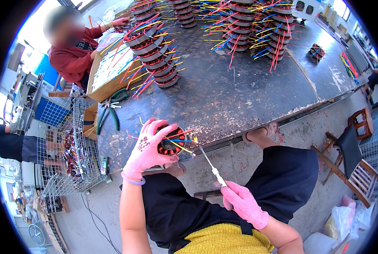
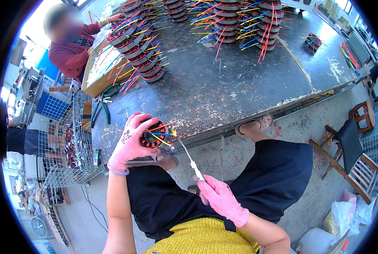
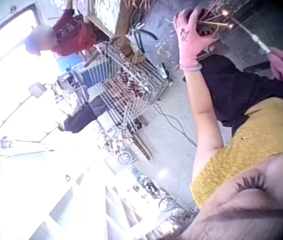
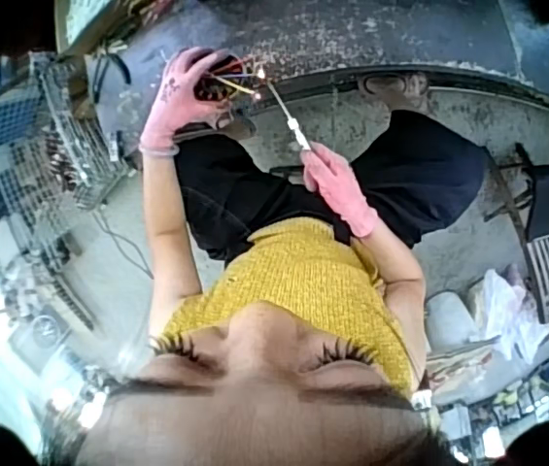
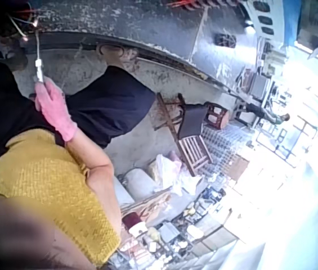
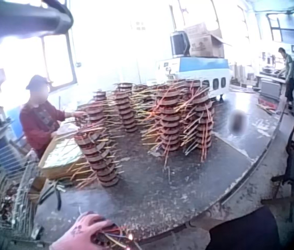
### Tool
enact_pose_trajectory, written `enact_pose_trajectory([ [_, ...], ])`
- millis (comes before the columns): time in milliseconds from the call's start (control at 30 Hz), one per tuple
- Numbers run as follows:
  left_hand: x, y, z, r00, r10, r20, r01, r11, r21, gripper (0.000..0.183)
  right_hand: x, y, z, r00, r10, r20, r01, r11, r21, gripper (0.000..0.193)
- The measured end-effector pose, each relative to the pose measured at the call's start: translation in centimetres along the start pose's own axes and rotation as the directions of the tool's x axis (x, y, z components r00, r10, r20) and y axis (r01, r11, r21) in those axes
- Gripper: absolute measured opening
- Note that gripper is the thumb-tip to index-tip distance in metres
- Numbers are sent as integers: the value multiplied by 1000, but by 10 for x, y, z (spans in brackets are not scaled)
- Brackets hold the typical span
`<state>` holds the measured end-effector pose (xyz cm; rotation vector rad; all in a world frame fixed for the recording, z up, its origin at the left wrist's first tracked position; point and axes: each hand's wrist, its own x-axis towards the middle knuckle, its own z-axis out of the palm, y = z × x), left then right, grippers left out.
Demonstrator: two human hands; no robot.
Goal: The person holds a motor stator and uses a lighter to melt or singe the ends of protruding wires. They rotate the component to reach different wires before placing it back onto a stack on the table.
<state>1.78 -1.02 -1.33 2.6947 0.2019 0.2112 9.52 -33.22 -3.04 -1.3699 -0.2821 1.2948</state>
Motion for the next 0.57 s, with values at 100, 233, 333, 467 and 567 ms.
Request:
enact_pose_trajectory([
  [100,0,-1,1,1000,11,-2,-11,1000,5,91,1,4,0,1000,-16,3,16,1000,16,42],
  [233,0,-2,2,1000,17,-5,-16,1000,11,92,1,5,0,1000,-25,7,25,999,22,42],
  [333,0,1,-2,1000,18,-1,-18,1000,-3,92,0,1,0,1000,-5,7,5,1000,15,42],
  [467,0,4,-2,1000,0,0,0,1000,1,92,1,6,0,1000,13,5,-13,996,86,41],
  [567,-1,3,-2,1000,-5,2,5,1000,9,92,1,7,1,1000,4,12,-5,993,114,40],
])
